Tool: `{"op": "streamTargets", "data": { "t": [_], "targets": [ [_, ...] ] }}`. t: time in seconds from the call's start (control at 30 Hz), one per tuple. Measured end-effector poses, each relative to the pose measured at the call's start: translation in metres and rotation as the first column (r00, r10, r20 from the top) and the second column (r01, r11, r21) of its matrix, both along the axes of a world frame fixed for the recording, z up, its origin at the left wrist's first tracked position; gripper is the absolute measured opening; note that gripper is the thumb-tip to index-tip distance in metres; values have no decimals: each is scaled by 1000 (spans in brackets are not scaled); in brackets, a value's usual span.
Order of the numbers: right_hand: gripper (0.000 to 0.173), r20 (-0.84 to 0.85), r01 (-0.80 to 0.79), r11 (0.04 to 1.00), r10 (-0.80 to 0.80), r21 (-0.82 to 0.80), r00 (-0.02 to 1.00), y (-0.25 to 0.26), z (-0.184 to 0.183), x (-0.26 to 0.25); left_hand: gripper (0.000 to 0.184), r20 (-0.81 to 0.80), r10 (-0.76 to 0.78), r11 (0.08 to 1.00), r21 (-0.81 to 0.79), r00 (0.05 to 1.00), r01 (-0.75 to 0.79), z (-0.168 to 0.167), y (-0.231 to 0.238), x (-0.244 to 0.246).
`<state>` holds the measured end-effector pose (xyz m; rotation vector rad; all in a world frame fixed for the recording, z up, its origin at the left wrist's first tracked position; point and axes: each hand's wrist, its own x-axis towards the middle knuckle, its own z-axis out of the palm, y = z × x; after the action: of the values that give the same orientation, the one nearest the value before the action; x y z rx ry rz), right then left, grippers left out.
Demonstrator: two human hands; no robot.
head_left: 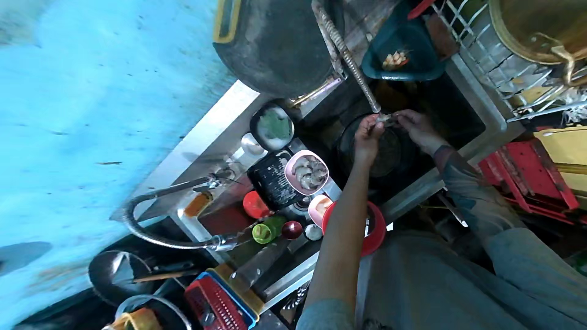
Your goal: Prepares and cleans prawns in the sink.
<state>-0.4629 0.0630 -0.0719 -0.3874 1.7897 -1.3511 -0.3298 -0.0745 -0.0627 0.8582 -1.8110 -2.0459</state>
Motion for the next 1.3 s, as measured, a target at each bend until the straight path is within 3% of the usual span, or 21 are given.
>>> {"op": "streamTargets", "data": {
  "t": [0.23, 0.7, 0.9, 1.3],
  "targets": [
    [30, -62, 30, 995, -35, -90, 997, -4, -4, -2, 33, -34, 17, 998, 59, 999, -15, -5, -4, 2],
    [27, -86, 104, 992, -109, -65, 990, 6, -3, -8, 30, -54, -24, 998, 57, 998, 27, 0, -5, -5],
    [27, -75, 96, 991, -104, -98, 992, 4, -1, -6, 32, -112, -15, 988, 150, 994, 32, -10, -5, -1],
    [28, -71, 84, 989, -93, -118, 993, -1, 9, -4, 35, -97, 78, 945, 325, 992, -42, 2, -1, -7]
  ]
}}
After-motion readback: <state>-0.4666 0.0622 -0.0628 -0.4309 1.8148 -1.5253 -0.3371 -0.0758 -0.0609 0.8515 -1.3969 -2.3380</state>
